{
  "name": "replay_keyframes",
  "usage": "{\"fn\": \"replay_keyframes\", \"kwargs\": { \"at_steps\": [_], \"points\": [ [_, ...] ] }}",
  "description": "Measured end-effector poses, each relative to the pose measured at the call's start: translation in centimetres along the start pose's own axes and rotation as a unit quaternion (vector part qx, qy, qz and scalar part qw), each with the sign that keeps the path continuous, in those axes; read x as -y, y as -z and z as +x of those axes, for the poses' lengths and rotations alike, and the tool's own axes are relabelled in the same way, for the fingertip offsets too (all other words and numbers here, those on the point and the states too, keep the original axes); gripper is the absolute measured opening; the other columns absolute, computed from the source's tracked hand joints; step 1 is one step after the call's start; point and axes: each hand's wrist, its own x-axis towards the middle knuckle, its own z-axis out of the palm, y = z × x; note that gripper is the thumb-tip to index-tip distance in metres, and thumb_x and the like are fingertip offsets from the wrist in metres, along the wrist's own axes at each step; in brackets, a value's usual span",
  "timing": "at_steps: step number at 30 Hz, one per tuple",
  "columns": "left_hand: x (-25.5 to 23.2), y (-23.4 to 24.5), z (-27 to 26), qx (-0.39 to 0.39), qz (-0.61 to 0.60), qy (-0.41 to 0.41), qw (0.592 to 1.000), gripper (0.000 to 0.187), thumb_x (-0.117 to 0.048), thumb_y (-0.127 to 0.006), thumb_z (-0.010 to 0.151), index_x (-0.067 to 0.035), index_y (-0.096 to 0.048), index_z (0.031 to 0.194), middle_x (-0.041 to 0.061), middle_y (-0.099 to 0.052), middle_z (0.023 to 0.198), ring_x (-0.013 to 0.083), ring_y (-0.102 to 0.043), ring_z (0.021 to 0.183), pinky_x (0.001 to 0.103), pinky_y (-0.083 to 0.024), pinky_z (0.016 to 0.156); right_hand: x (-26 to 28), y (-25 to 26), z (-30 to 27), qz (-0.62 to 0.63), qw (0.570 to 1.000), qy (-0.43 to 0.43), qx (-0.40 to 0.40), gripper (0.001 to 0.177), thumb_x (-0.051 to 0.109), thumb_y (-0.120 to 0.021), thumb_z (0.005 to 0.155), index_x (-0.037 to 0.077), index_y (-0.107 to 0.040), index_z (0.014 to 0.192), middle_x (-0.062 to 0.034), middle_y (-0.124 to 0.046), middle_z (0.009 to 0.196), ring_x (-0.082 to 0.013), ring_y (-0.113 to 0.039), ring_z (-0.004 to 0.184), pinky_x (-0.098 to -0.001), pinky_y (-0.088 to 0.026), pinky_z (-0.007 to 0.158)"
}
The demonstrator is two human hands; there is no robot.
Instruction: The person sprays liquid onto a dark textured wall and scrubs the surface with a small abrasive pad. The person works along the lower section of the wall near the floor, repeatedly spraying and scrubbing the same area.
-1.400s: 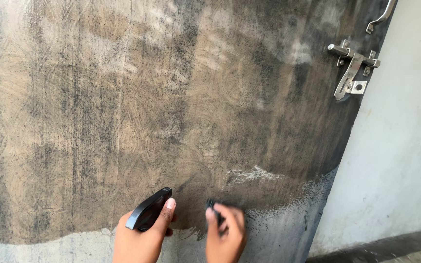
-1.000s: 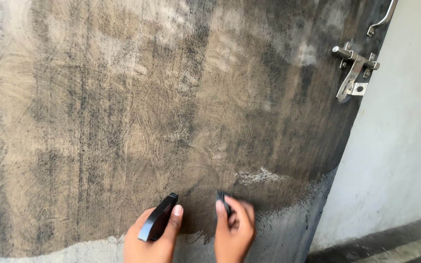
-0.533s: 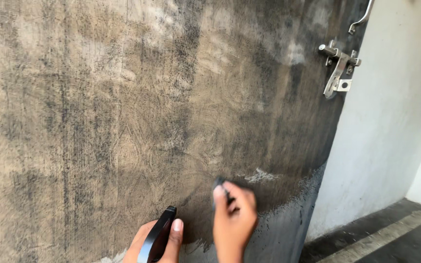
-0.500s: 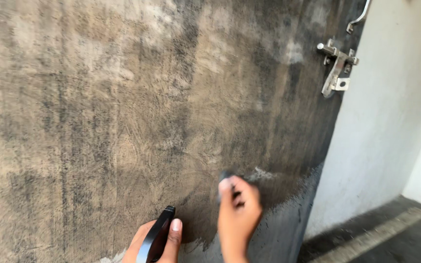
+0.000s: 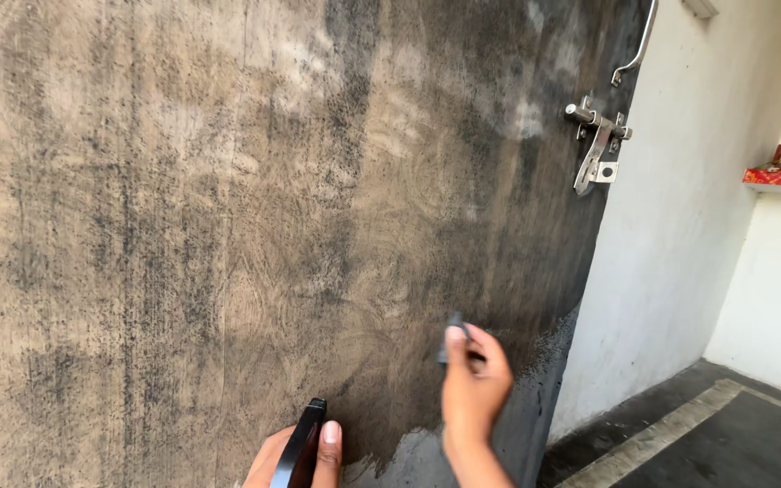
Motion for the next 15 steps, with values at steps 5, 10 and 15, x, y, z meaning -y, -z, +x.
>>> {"fn": "replay_keyframes", "kwargs": {
  "at_steps": [5, 10, 15],
  "points": [
    [-1.0, -0.3, -0.9, -0.017, -0.039, 0.108, 0.993, 0.044, -0.042, -0.083, 0.079, 0.001, -0.081, 0.087, 0.020, -0.077, 0.085, 0.0289, -0.078, 0.082, 0.039, -0.058, 0.080, -1.4, 1.3, -2.9, -0.091, 0.994, 0.034, -0.053, 0.023, 0.018, -0.074, 0.094, 0.002, -0.071, 0.111, -0.0060, -0.068, 0.088, -0.0104, -0.059, 0.068, -0.0245, -0.047, 0.058],
    [-3.0, 0.2, -1.2, -0.017, -0.016, 0.169, 0.985, 0.045, -0.042, -0.083, 0.082, 0.001, -0.078, 0.093, 0.020, -0.077, 0.083, 0.0281, -0.078, 0.079, 0.038, -0.058, 0.080, -1.3, 0.6, -1.7, -0.061, 0.998, 0.013, 0.024, 0.024, 0.015, -0.074, 0.090, 0.003, -0.072, 0.110, -0.0036, -0.065, 0.087, -0.0130, -0.057, 0.068, -0.0274, -0.045, 0.059],
    [-4.1, 1.8, 0.6, 0.076, 0.059, 0.185, 0.978, 0.048, -0.047, -0.075, 0.087, 0.000, -0.078, 0.100, 0.019, -0.077, 0.081, 0.0268, -0.078, 0.079, 0.036, -0.058, 0.079, -1.2, 2.7, 3.2, -0.011, 0.999, -0.030, -0.028, 0.023, 0.017, -0.072, 0.094, 0.003, -0.070, 0.112, -0.0004, -0.068, 0.091, -0.0089, -0.061, 0.077, -0.0241, -0.049, 0.068]
  ]
}}
